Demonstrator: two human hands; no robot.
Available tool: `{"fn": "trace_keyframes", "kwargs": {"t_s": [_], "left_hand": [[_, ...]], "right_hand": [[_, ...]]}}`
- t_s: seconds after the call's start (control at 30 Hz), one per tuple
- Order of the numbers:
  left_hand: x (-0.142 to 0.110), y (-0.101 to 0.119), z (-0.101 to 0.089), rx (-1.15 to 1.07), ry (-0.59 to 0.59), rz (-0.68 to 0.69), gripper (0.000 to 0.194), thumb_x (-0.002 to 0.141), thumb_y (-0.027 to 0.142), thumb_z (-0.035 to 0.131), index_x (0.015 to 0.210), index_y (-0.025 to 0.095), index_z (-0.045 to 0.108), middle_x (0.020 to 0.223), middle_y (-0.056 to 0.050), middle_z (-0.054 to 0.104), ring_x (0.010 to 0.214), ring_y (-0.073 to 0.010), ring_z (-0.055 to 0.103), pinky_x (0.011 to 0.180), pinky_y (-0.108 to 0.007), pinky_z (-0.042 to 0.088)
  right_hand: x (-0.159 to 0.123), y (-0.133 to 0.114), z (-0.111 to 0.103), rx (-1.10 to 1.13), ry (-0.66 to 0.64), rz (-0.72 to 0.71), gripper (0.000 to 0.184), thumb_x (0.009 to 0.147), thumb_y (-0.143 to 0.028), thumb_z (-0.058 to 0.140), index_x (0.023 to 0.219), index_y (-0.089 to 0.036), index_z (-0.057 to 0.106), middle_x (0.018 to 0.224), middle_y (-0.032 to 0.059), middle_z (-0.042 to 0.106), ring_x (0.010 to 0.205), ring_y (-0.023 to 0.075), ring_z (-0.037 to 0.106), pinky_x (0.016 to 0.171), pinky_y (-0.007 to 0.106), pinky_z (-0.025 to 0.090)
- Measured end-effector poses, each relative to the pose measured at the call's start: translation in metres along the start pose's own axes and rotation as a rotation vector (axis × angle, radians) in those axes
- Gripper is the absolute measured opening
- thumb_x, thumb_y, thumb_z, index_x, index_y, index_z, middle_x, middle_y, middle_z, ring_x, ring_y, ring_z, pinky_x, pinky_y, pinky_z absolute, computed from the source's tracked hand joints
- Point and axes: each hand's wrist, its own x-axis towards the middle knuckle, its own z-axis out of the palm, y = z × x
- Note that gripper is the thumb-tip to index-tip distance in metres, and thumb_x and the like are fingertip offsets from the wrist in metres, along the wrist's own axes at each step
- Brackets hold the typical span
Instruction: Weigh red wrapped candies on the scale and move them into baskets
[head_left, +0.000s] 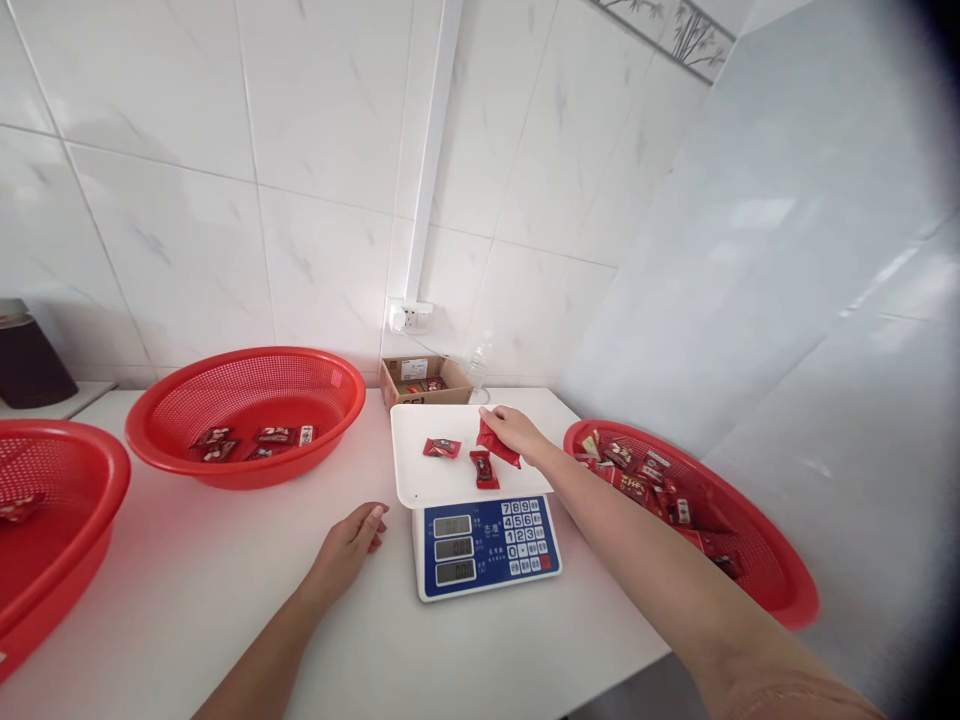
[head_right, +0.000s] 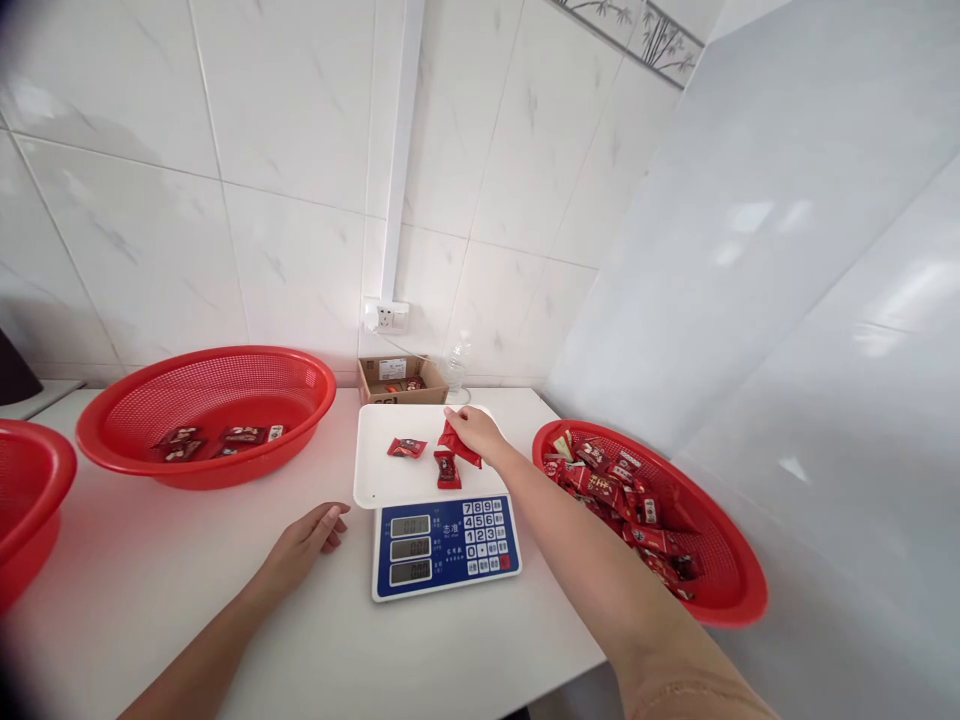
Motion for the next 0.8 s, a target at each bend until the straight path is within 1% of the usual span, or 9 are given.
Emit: {"fn": "trace_keyframes", "kwargs": {"t_s": [0.1, 0.23, 0.33, 0.43, 0.5, 0.57, 0.67, 0.73, 0.8], "left_hand": [[0.000, 0.000, 0.000, -0.006, 0.007, -0.004, 0.053, 0.079, 0.061, 0.036, 0.099, 0.019, 0.059, 0.082, -0.004, 0.061, 0.070, -0.0157, 0.057, 0.069, -0.029, 0.048], [0.001, -0.001, -0.001, -0.014, 0.019, -0.001, 0.053, 0.078, 0.062, 0.037, 0.099, 0.019, 0.060, 0.082, -0.004, 0.061, 0.070, -0.0160, 0.057, 0.069, -0.029, 0.048], [0.002, 0.002, -0.001, -0.011, 0.027, -0.005, 0.055, 0.077, 0.063, 0.038, 0.098, 0.018, 0.061, 0.081, -0.006, 0.062, 0.070, -0.0173, 0.058, 0.069, -0.031, 0.050], [-0.004, 0.010, 0.001, -0.067, 0.017, -0.024, 0.058, 0.077, 0.063, 0.038, 0.105, 0.017, 0.060, 0.096, -0.010, 0.064, 0.084, -0.0210, 0.061, 0.078, -0.035, 0.050], [-0.010, 0.017, 0.005, -0.181, -0.012, -0.033, 0.060, 0.079, 0.062, 0.038, 0.118, 0.018, 0.055, 0.118, -0.012, 0.059, 0.105, -0.0238, 0.057, 0.091, -0.038, 0.046], [-0.017, 0.023, 0.010, -0.285, -0.066, -0.033, 0.061, 0.082, 0.060, 0.037, 0.129, 0.022, 0.046, 0.137, -0.008, 0.045, 0.124, -0.0247, 0.043, 0.103, -0.041, 0.037], [-0.022, 0.026, 0.017, -0.325, -0.159, -0.038, 0.063, 0.083, 0.059, 0.034, 0.137, 0.026, 0.036, 0.147, -0.003, 0.029, 0.135, -0.0238, 0.026, 0.111, -0.042, 0.025], [-0.023, 0.024, 0.020, -0.336, -0.205, -0.044, 0.064, 0.084, 0.060, 0.030, 0.139, 0.026, 0.030, 0.149, -0.001, 0.022, 0.136, -0.0221, 0.022, 0.112, -0.040, 0.021], [-0.022, 0.023, 0.021, -0.343, -0.233, -0.049, 0.066, 0.085, 0.060, 0.028, 0.141, 0.026, 0.025, 0.150, 0.000, 0.017, 0.137, -0.0207, 0.020, 0.113, -0.038, 0.020]], "right_hand": [[0.003, -0.002, 0.005, 0.004, 0.026, 0.005, 0.034, 0.084, -0.049, 0.045, 0.073, -0.019, 0.054, 0.079, 0.0043, 0.064, 0.069, 0.0155, 0.056, 0.058, 0.024, 0.037], [0.012, -0.002, 0.008, 0.064, 0.012, 0.030, 0.038, 0.087, -0.050, 0.037, 0.091, -0.019, 0.058, 0.095, 0.0066, 0.066, 0.080, 0.0168, 0.060, 0.063, 0.025, 0.043], [0.014, 0.003, 0.001, 0.087, 0.027, 0.035, 0.041, 0.087, -0.049, 0.036, 0.108, -0.020, 0.055, 0.114, 0.0089, 0.061, 0.098, 0.0191, 0.058, 0.075, 0.030, 0.047], [0.003, 0.016, -0.012, 0.065, 0.084, -0.006, 0.044, 0.085, -0.044, 0.043, 0.121, -0.019, 0.050, 0.132, 0.0108, 0.048, 0.121, 0.0213, 0.044, 0.097, 0.036, 0.036], [-0.013, 0.031, -0.019, 0.050, 0.131, -0.048, 0.048, 0.085, -0.040, 0.045, 0.127, -0.018, 0.045, 0.139, 0.0109, 0.040, 0.129, 0.0206, 0.033, 0.106, 0.036, 0.025], [-0.039, 0.049, -0.022, 0.062, 0.179, -0.082, 0.053, 0.084, -0.042, 0.044, 0.131, -0.017, 0.042, 0.141, 0.0112, 0.037, 0.131, 0.0213, 0.030, 0.109, 0.038, 0.022], [-0.088, 0.080, -0.014, 0.182, 0.286, -0.090, 0.059, 0.084, -0.052, 0.041, 0.133, -0.019, 0.040, 0.141, 0.0098, 0.037, 0.130, 0.0225, 0.032, 0.108, 0.040, 0.026], [-0.119, 0.099, -0.002, 0.270, 0.417, -0.080, 0.060, 0.084, -0.055, 0.040, 0.132, -0.020, 0.040, 0.138, 0.0103, 0.041, 0.127, 0.0226, 0.038, 0.106, 0.040, 0.030], [-0.140, 0.115, 0.012, 0.329, 0.498, -0.037, 0.064, 0.083, -0.058, 0.039, 0.131, -0.017, 0.041, 0.135, 0.0128, 0.044, 0.124, 0.0239, 0.041, 0.104, 0.040, 0.033]]}}
